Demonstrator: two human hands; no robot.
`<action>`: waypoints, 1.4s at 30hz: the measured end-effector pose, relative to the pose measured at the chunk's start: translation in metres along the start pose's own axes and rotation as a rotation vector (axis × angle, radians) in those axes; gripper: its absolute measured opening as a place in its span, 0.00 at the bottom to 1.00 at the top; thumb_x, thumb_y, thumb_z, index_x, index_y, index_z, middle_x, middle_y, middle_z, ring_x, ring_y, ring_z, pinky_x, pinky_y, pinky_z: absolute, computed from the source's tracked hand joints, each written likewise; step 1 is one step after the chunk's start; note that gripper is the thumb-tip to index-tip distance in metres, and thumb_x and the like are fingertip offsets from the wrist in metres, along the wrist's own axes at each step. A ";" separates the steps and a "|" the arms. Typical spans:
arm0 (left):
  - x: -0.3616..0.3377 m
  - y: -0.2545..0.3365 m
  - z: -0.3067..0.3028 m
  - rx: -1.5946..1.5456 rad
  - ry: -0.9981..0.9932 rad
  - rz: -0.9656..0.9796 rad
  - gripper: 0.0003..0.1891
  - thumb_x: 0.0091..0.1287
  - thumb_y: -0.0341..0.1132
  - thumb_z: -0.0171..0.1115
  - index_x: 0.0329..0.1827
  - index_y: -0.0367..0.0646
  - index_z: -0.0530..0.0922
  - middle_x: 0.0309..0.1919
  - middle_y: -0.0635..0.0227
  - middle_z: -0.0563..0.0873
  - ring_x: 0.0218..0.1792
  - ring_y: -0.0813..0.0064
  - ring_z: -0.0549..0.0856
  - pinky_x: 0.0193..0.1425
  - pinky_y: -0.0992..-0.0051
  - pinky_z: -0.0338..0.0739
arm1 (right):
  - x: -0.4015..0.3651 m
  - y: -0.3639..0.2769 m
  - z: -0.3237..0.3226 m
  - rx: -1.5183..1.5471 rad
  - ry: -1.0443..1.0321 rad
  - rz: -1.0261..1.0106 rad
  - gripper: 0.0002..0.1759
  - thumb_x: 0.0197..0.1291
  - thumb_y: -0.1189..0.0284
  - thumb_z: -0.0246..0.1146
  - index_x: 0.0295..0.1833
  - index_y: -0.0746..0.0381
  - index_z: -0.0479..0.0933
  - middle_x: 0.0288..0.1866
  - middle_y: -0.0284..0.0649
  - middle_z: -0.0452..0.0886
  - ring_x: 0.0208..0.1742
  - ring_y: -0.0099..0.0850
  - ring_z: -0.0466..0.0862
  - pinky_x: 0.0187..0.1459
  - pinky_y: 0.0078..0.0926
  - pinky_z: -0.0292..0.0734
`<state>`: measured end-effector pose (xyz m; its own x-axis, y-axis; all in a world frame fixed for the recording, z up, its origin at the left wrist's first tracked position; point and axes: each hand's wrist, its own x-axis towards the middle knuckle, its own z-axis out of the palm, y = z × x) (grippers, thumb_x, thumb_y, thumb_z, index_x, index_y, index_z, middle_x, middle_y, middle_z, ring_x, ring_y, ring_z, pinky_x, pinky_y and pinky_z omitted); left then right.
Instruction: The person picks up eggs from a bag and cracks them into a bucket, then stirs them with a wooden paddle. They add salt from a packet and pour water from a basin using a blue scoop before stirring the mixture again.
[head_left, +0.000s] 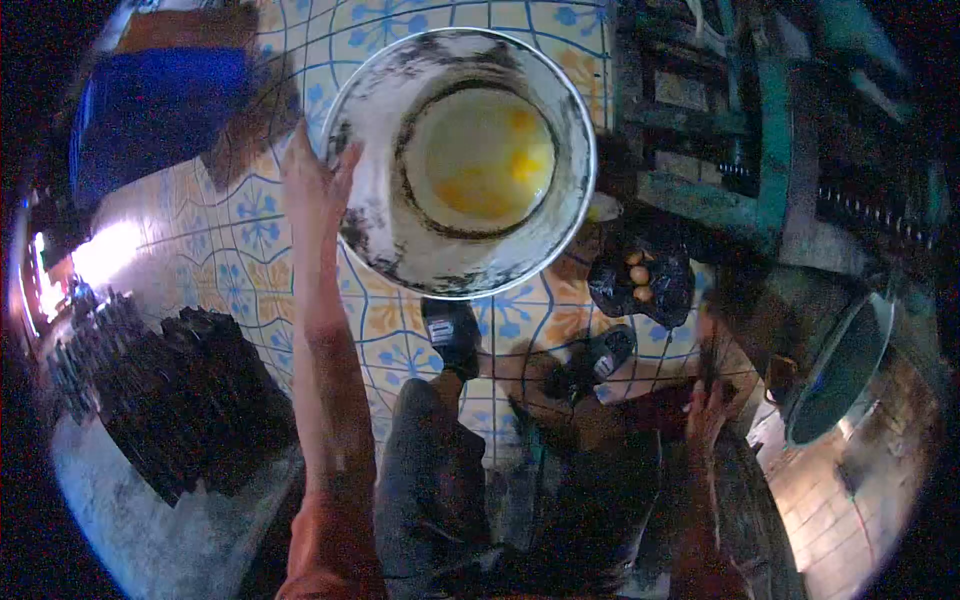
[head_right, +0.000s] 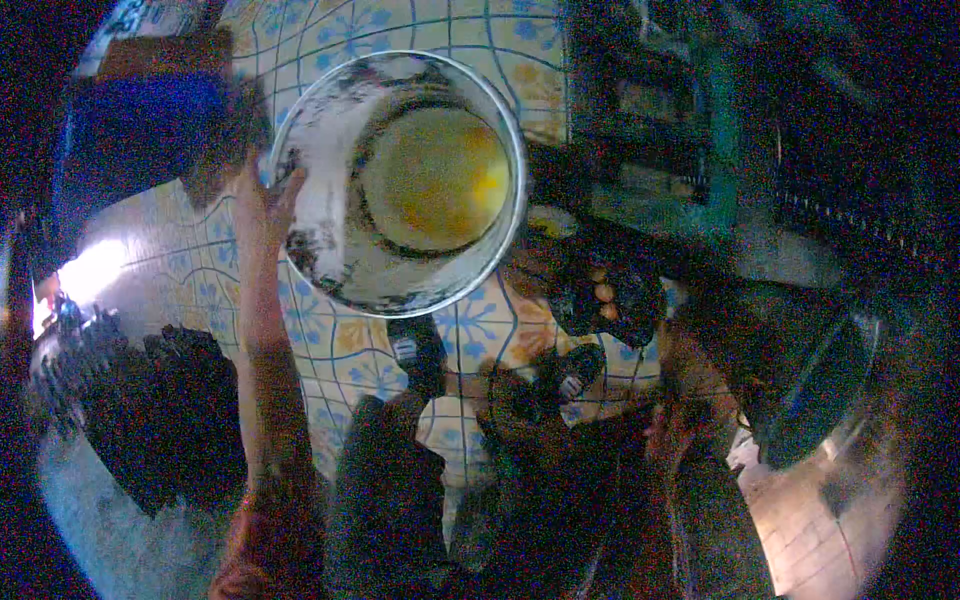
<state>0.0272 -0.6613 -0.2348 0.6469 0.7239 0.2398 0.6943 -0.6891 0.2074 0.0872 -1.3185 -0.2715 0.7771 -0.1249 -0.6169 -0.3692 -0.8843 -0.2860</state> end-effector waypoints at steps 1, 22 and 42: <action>0.005 -0.020 0.017 -0.104 -0.182 -0.143 0.30 0.61 0.51 0.68 0.56 0.35 0.77 0.33 0.48 0.85 0.38 0.50 0.85 0.44 0.58 0.77 | -0.031 -0.047 -0.008 -0.013 -0.043 0.009 0.28 0.71 0.62 0.55 0.71 0.65 0.64 0.52 0.52 0.77 0.34 0.31 0.75 0.39 0.34 0.75; -0.133 0.052 -0.056 -0.982 -0.135 -0.862 0.25 0.67 0.45 0.66 0.56 0.31 0.77 0.44 0.60 0.84 0.45 0.73 0.79 0.51 0.73 0.74 | 0.057 -0.388 0.233 -1.083 -0.056 -0.936 0.11 0.59 0.68 0.57 0.39 0.58 0.85 0.34 0.45 0.85 0.35 0.40 0.87 0.34 0.42 0.83; -0.125 0.110 -0.038 -0.735 -0.138 -0.854 0.30 0.59 0.49 0.71 0.58 0.37 0.79 0.42 0.52 0.86 0.43 0.57 0.86 0.49 0.65 0.79 | 0.059 -0.275 0.243 -0.655 -0.560 -0.824 0.13 0.64 0.66 0.53 0.41 0.60 0.81 0.40 0.44 0.83 0.43 0.39 0.81 0.46 0.39 0.77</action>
<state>0.0109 -0.8284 -0.2061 0.1115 0.9323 -0.3442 0.6009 0.2126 0.7705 0.1110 -0.9736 -0.4073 0.2677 0.6584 -0.7034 0.5935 -0.6878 -0.4179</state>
